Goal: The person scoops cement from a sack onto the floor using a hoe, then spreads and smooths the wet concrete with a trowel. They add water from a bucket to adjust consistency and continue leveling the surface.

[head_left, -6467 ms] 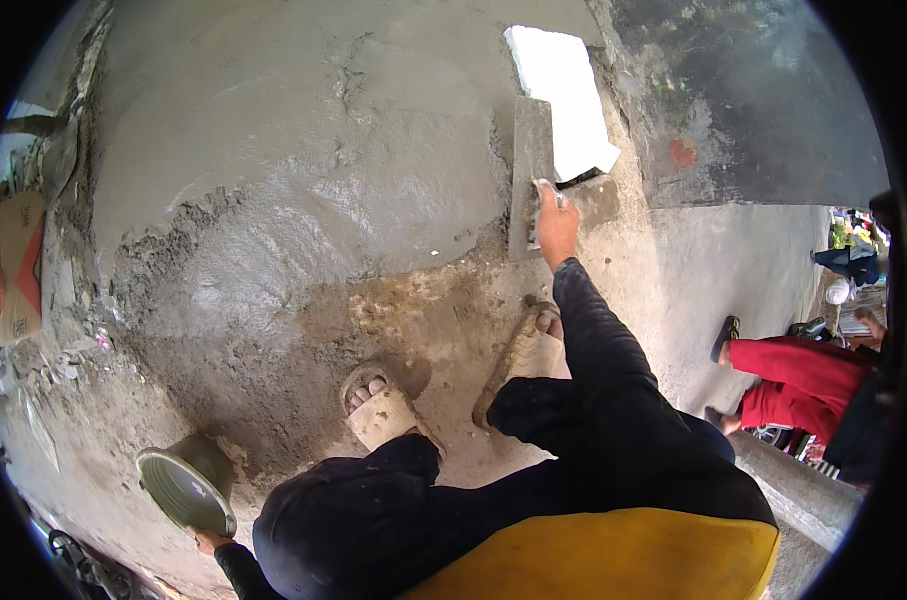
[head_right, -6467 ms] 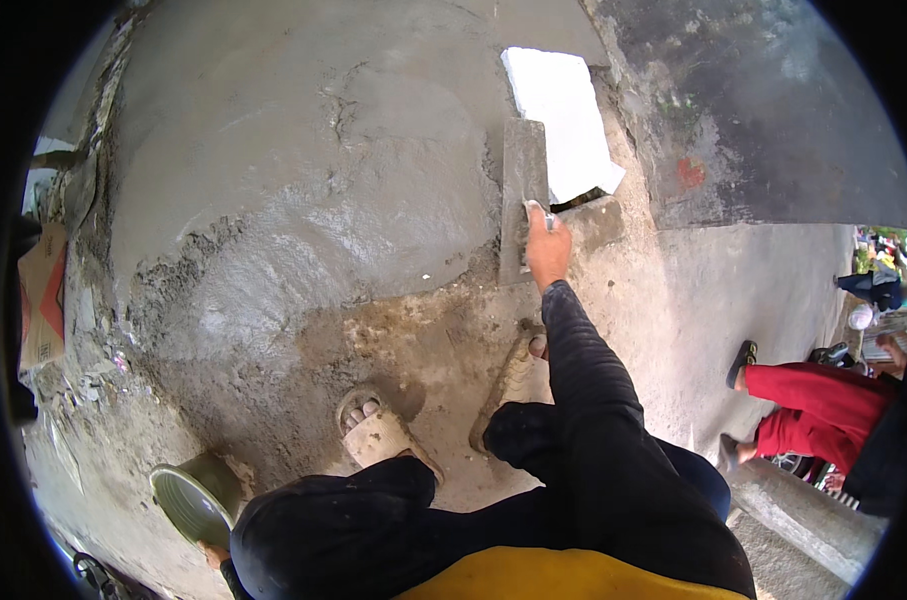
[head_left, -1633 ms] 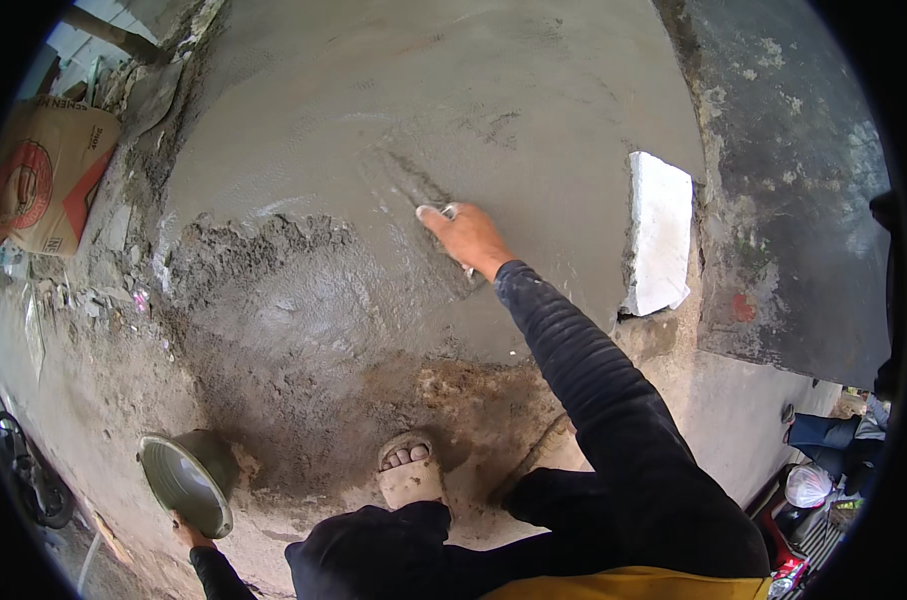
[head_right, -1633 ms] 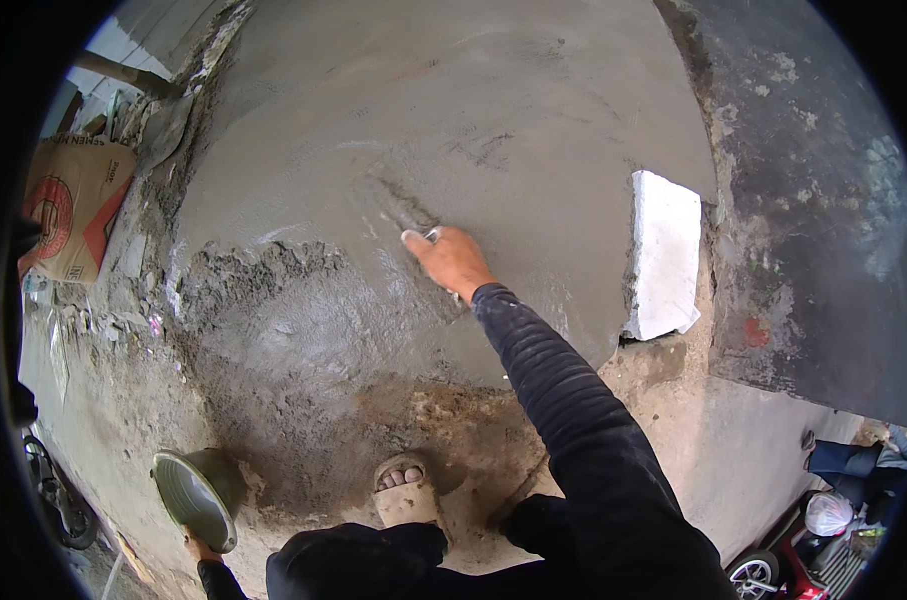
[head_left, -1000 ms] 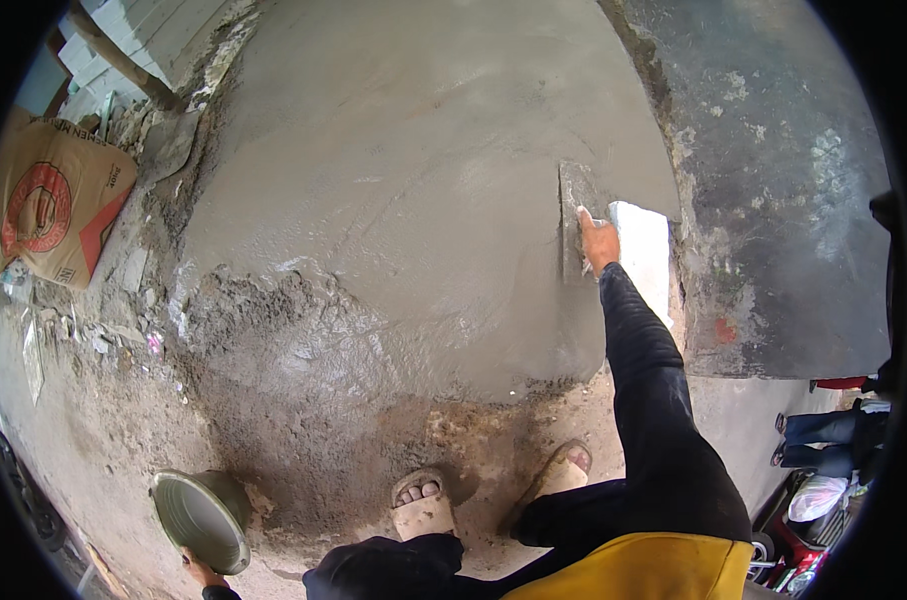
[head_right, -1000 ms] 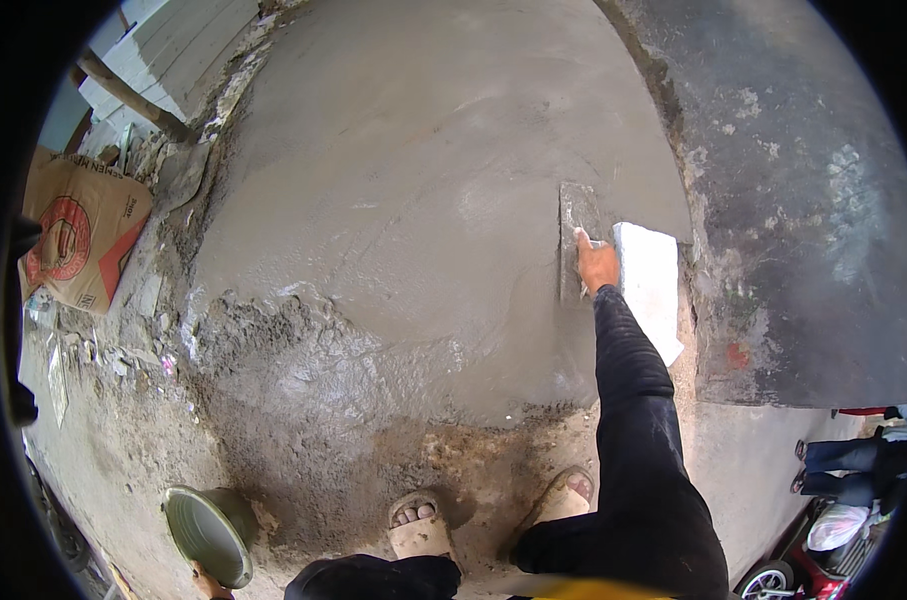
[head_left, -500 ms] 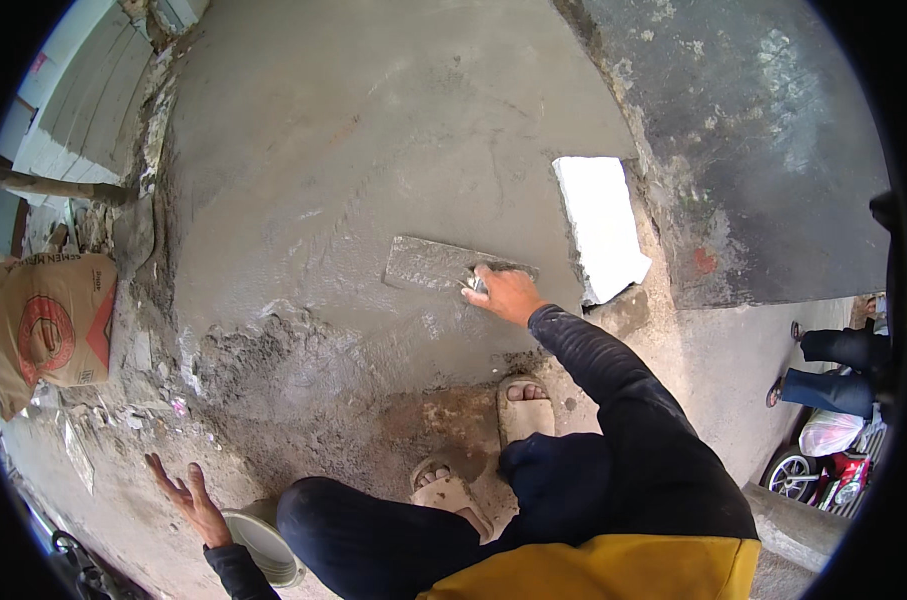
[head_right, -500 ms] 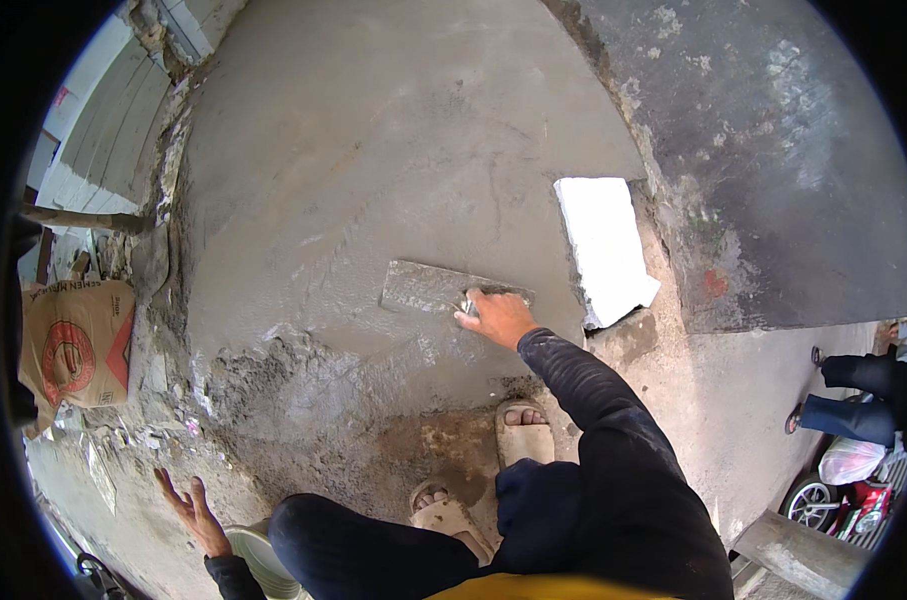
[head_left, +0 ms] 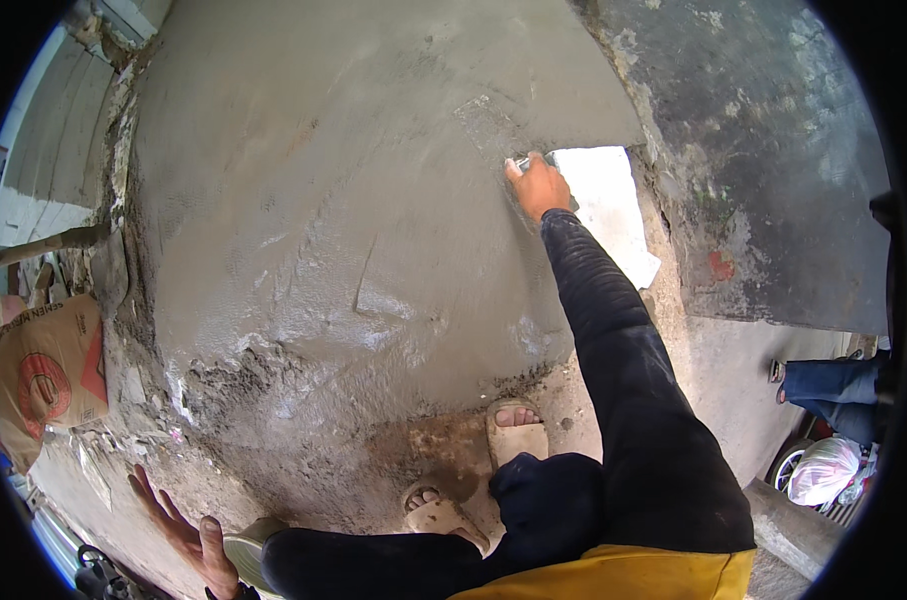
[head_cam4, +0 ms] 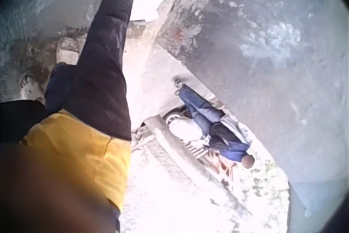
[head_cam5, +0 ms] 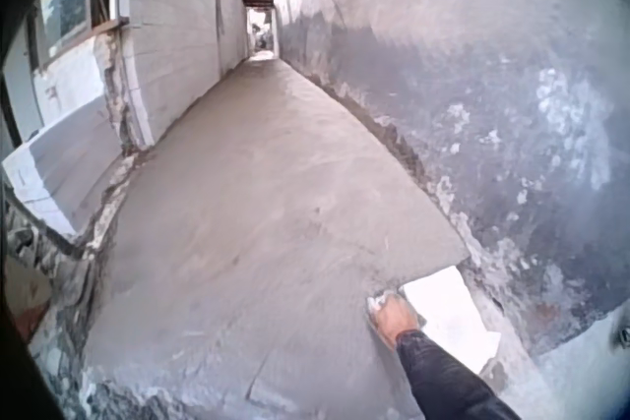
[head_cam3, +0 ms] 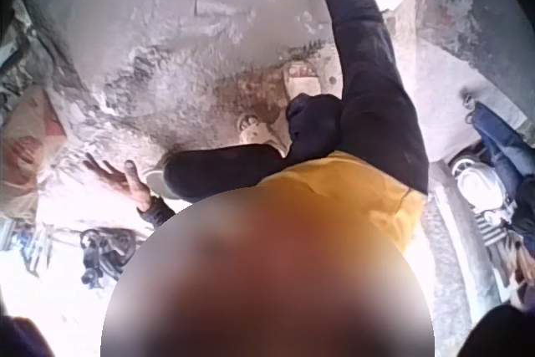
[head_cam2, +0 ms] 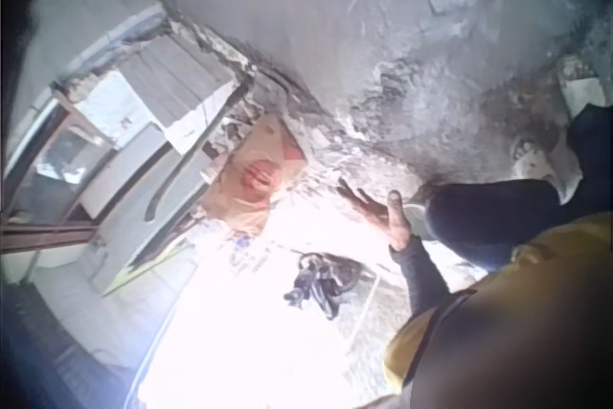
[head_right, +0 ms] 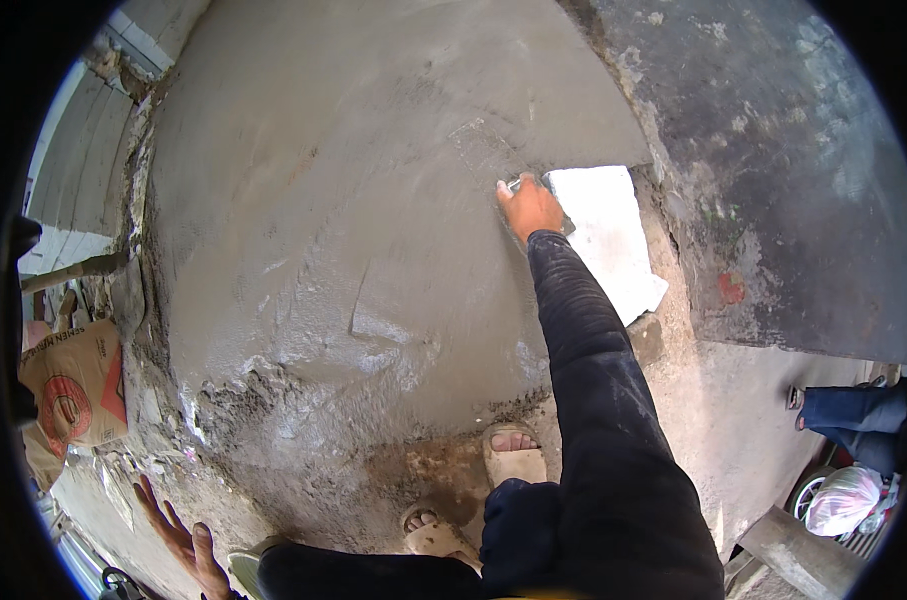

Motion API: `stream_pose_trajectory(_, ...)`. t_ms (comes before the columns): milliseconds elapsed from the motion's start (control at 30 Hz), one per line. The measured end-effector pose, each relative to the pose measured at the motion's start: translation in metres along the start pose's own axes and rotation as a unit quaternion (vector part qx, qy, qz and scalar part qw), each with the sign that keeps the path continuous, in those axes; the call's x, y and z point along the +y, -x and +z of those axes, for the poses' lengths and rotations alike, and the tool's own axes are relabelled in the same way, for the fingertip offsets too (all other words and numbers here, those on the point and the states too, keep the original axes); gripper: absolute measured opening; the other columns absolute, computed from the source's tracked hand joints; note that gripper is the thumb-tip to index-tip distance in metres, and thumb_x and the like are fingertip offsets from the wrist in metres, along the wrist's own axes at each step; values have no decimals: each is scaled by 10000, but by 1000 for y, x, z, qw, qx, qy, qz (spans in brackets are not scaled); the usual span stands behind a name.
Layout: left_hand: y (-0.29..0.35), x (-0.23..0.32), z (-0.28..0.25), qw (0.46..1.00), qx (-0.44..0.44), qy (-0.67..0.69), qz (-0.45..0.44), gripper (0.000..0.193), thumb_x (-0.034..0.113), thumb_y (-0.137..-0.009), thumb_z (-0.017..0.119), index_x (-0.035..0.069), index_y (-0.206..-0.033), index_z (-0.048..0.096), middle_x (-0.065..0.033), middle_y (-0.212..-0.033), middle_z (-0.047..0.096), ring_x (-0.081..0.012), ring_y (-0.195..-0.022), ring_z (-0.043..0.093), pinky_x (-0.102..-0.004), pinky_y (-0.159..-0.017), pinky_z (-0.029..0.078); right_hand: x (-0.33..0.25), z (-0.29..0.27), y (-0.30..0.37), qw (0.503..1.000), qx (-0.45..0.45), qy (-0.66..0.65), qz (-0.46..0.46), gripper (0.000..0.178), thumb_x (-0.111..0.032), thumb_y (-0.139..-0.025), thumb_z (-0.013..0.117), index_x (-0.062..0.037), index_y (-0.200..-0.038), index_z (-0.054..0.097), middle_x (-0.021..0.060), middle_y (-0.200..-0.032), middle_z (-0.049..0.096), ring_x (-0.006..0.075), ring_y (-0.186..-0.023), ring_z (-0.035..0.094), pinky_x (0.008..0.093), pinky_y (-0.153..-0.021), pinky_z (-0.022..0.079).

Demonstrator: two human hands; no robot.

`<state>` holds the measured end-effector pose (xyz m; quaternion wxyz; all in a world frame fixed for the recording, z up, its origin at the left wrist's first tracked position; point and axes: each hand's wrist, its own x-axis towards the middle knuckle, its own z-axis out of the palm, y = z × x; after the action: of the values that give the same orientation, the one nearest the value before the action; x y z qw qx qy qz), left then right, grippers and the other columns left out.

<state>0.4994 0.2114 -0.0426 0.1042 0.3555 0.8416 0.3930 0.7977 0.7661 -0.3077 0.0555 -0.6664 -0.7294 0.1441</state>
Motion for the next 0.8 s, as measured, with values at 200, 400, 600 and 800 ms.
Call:
stream_pose_trajectory(200, 19, 13, -27, 999, 23, -11, -23, 1043, 348, -866, 770, 48, -1624, 119, -196, -1674, 182, -356, -1551, 158, -562, -1244, 108, -13, -9, -1, 989, 0, -127, 81, 686, -489, -957, 603, 87, -1325, 547, 320, -1196, 663, 414, -1125, 665, 478, -958, 522)
stream_pose_trajectory(400, 21, 22, 7, 997, 34, 52, -39, 1071, 411, -860, 767, 66, -1629, 106, -197, -1672, 191, -360, -1547, 174, -589, -1234, 119, -4, 20, 116, 883, -50, -425, 190, 832, -486, -994, 568, 160, -1462, 332, 151, -827, 621, 176, -507, 594, 318, -435, 507)
stream_pose_trajectory(600, -6, 25, 64, 998, -43, 43, -34, 1111, 576, -830, 728, 83, -1631, 137, -198, -1665, 206, -363, -1550, 166, -587, -1232, 95, -28, 37, 70, 741, -45, -621, 251, 841, -462, -986, 607, 108, -1503, 269, 38, -675, 485, 126, -462, 483, 308, -407, 463)
stream_pose_trajectory(800, -20, 25, 104, 997, -57, 35, -34, 1116, 682, -780, 713, 87, -1610, 263, -199, -1650, 251, -359, -1544, 195, -599, -1226, 137, -50, 19, 12, 792, -112, -579, 157, 807, -456, -989, 609, 133, -1453, 312, 54, -694, 502, 124, -486, 510, 321, -430, 484)
